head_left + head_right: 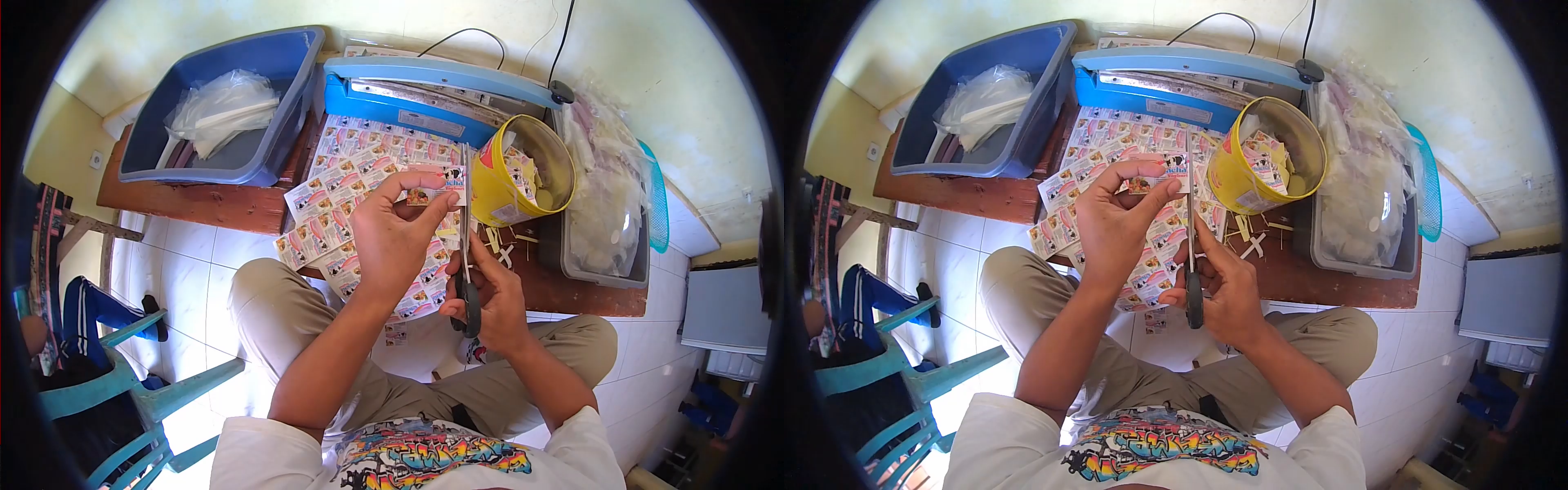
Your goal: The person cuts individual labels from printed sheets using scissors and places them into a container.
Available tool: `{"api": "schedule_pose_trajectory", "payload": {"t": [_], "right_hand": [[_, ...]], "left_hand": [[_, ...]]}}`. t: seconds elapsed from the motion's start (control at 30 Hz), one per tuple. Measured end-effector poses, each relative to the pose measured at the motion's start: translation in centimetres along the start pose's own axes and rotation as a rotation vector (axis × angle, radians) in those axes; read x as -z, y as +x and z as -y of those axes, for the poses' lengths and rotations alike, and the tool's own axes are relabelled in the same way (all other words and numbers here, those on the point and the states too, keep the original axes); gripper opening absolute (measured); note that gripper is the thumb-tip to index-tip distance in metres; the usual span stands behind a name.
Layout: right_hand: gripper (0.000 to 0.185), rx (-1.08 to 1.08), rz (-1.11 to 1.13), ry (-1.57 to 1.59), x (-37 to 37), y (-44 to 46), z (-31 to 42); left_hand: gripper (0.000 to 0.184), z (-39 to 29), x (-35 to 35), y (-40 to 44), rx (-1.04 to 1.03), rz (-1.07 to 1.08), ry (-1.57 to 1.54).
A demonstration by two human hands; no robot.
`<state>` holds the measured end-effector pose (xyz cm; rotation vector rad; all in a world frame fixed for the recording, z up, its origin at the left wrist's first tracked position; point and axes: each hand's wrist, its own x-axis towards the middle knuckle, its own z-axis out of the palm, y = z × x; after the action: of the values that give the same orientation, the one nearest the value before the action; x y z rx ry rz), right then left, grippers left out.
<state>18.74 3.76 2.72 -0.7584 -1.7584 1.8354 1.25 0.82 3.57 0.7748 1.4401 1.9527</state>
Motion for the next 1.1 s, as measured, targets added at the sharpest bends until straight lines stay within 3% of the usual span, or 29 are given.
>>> {"api": "schedule_pose_trajectory", "payload": {"t": [1.1], "right_hand": [[0.108,-0.045,0.001,0.035,0.22,0.47,0.25]], "left_hand": [[0.023,0.59,0.22,-0.27,0.02,0.009,-0.015]]}}
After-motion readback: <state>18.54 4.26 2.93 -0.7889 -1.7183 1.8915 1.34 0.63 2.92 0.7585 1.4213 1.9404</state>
